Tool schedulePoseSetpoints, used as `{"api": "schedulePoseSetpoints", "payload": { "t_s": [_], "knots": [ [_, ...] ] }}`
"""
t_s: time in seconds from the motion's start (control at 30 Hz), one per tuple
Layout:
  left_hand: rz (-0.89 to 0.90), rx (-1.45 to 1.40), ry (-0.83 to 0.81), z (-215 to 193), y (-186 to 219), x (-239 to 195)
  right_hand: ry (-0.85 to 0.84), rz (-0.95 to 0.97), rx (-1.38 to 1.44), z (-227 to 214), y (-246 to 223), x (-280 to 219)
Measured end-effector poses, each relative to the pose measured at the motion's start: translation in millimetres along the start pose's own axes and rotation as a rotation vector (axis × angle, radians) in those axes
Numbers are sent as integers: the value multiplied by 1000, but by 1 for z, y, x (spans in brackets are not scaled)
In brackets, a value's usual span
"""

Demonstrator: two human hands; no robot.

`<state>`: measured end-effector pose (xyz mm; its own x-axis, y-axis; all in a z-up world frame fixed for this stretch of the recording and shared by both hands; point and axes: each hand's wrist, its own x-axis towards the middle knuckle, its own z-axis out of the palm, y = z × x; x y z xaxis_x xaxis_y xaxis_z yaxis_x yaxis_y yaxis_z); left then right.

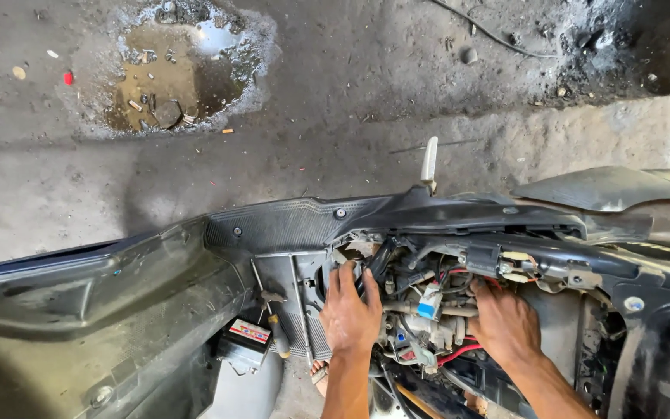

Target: The person uses a screwdriver to remove screws from the motorcycle's body panel and then uses a wrench to loosen bolts on the engine. They manipulate wires and components within the exposed engine area while working in a cluttered outdoor space.

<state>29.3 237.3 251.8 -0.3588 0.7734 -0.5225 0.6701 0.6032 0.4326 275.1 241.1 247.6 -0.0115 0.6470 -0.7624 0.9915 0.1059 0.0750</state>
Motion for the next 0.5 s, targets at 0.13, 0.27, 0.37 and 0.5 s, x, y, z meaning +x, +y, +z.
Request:
{"api": "schedulePoseSetpoints", "payload": {
  "t_s": [0.13,0.27,0.37,0.5],
  "knots": [
    [66,-6,55,1,-2,5,62,-24,-16,13,8,10],
    [38,11,7,4,2,13,102,-80,0,35,20,19],
    [115,11,93,11,-2,13,103,-80,13,44,23,22],
    [42,5,0,13,-1,17,114,-89,5,30,17,24]
  ]
}}
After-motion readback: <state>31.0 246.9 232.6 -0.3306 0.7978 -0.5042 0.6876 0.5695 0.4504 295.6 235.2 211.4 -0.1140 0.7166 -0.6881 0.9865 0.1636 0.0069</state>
